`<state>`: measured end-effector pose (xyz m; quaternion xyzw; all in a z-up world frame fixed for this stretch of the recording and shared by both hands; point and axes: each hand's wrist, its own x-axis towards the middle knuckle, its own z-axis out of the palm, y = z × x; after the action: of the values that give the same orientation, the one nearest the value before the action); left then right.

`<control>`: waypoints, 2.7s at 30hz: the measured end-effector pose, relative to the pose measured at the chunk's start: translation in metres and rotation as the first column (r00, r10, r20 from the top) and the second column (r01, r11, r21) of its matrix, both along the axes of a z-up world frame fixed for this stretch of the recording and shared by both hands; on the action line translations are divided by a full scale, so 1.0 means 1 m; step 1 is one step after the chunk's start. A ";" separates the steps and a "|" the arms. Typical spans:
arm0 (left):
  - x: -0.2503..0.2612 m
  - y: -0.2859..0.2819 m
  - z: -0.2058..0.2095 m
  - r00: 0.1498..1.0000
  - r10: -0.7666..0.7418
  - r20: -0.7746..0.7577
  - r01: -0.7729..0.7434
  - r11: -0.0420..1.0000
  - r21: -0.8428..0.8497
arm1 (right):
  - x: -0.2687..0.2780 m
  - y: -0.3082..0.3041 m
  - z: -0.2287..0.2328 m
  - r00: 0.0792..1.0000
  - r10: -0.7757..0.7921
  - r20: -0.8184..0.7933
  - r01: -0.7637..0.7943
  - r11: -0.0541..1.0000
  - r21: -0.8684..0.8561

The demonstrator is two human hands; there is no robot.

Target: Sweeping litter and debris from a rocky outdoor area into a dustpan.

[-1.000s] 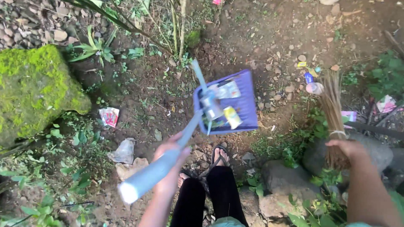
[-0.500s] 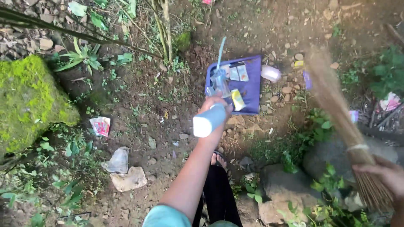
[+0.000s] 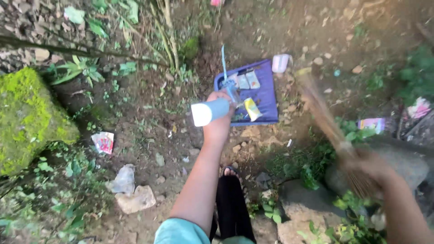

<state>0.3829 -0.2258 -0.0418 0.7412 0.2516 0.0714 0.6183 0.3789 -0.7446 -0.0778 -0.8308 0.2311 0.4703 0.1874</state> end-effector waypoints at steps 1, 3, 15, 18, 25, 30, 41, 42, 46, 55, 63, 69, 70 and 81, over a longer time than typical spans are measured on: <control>0.002 -0.003 0.000 1.000 0.003 0.014 -0.003 1.000 -0.002 | -0.013 -0.021 0.018 1.000 0.003 0.014 -0.003 1.000 -0.002; -0.003 0.002 -0.003 1.000 0.003 0.007 -0.003 0.999 0.047 | -0.042 -0.054 0.041 0.986 -0.165 -0.011 0.165 0.982 0.092; -0.013 -0.005 -0.011 1.000 0.002 0.004 -0.002 0.999 0.053 | -0.049 0.031 -0.005 0.984 -0.162 -0.073 0.163 0.987 0.008; -0.018 -0.003 -0.008 0.999 0.027 0.019 -0.027 1.000 0.007 | -0.070 0.080 0.118 0.955 -0.247 -0.166 0.268 0.956 0.118; -0.021 -0.006 -0.008 0.999 0.038 0.008 -0.038 0.998 0.044 | -0.001 0.061 0.088 0.998 -0.063 0.013 0.064 0.998 -0.012; -0.020 -0.003 0.006 0.995 0.096 0.003 -0.096 0.995 0.021 | 0.101 0.089 -0.039 0.928 0.328 0.174 -0.291 0.934 -0.207; -0.032 0.006 0.000 0.999 0.029 0.022 -0.026 0.995 -0.098 | -0.059 0.020 0.093 0.872 0.425 -0.242 -0.444 0.896 -0.026; -0.037 0.006 0.000 0.990 0.038 0.134 -0.017 0.989 -0.149 | -0.078 -0.002 0.095 0.883 0.379 -0.275 -0.411 0.909 -0.066; -0.062 0.016 0.000 0.991 0.030 0.134 -0.025 0.999 -0.042 | -0.091 -0.001 0.093 0.933 0.241 -0.268 -0.310 0.915 -0.257; -0.126 0.032 0.022 0.969 -0.175 0.173 0.163 0.983 0.083 | -0.135 0.000 -0.062 0.988 0.045 -0.148 -0.074 0.978 -0.196; -0.134 0.036 0.045 0.997 -0.075 -0.028 0.076 0.997 0.000 | -0.193 0.058 0.110 0.961 -0.186 -0.203 0.219 0.964 0.154; -0.144 0.031 0.036 0.995 -0.099 0.015 0.096 0.990 0.105 | -0.135 0.047 0.078 0.985 -0.162 -0.057 0.155 0.981 -0.119; -0.146 0.029 0.034 0.995 -0.094 0.015 0.091 0.990 0.108 | -0.128 0.073 0.072 0.986 -0.157 -0.058 0.150 0.982 -0.115; -0.158 0.034 0.027 0.999 -0.051 -0.007 0.051 0.998 -0.048 | -0.208 0.174 0.148 0.969 -0.017 -0.245 0.066 0.978 0.196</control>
<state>0.2251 -0.1914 -0.0150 0.7328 0.2368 0.0466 0.6363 0.1712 -0.5703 0.0700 -0.7389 0.2206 0.5850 0.2513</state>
